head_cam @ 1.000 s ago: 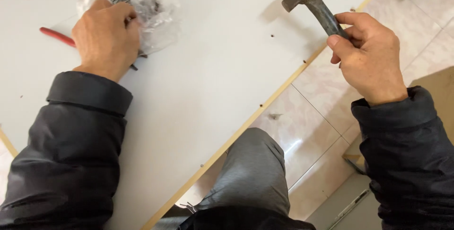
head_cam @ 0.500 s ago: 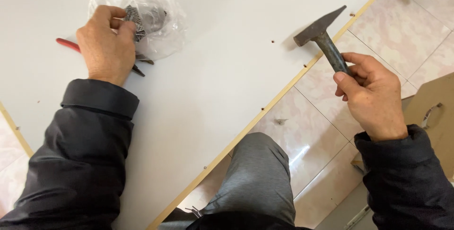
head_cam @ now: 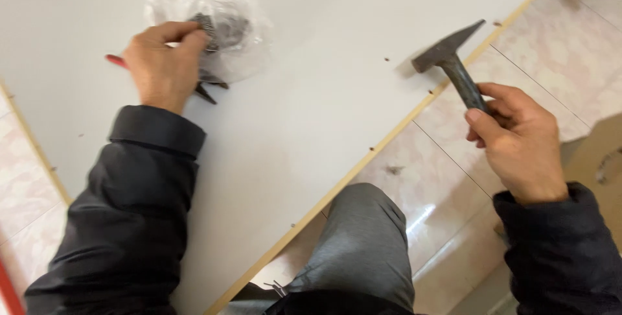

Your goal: The person hammers nails into a white board using a hammer. They then apply a white substance from a tube onto the board and continue hammering more nails.

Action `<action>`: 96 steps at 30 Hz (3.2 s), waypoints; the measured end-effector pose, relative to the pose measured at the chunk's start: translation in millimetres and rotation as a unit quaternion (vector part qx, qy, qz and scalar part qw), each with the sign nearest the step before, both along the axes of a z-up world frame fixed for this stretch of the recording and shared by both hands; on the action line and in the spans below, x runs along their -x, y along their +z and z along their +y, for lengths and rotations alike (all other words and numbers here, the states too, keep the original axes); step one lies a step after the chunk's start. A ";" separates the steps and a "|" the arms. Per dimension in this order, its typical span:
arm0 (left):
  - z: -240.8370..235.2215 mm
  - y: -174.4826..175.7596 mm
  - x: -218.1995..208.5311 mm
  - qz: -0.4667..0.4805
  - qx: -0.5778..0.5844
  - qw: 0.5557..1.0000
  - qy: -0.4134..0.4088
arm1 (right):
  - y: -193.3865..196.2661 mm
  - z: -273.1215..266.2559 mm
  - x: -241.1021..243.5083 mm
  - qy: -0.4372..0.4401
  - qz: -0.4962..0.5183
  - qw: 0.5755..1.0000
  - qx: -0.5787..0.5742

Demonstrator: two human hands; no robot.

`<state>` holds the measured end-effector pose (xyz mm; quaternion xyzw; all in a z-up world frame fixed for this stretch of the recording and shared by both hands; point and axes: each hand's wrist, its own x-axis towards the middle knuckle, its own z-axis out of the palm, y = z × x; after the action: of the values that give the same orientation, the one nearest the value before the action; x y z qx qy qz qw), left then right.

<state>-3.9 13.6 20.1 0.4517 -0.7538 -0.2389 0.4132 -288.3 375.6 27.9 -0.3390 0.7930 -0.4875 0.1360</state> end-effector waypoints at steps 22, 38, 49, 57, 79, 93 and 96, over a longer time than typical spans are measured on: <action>-1.1 -4.3 14.9 -0.048 0.185 0.979 -0.065 | -21.2 17.9 12.3 -0.006 -0.078 0.996 0.045; 62.0 23.4 52.6 0.118 0.045 0.975 -0.185 | -13.0 29.5 0.1 -0.061 -0.125 0.989 0.052; 168.2 19.0 181.5 0.001 -0.222 0.885 -0.409 | -14.3 50.3 -2.5 -0.089 -0.126 0.985 0.077; 170.9 9.8 197.3 -0.040 -0.227 0.895 -0.381 | -28.2 64.7 4.0 -0.096 -0.138 0.982 0.090; 168.5 0.7 199.1 -0.149 -0.063 0.903 -0.397 | -18.9 56.6 -2.2 -0.078 -0.079 0.991 0.075; 167.7 -10.0 200.7 -0.132 -0.051 0.904 -0.404 | 17.5 49.3 4.8 0.037 0.434 0.900 0.023; 167.5 -12.0 200.4 -0.117 -0.060 0.905 -0.405 | 12.3 49.0 6.9 0.022 0.440 0.898 -0.005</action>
<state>-204.3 181.2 8.1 0.1561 -0.8988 -0.3764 0.1619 -295.2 424.5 40.1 -0.5353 0.7670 -0.2811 -0.2148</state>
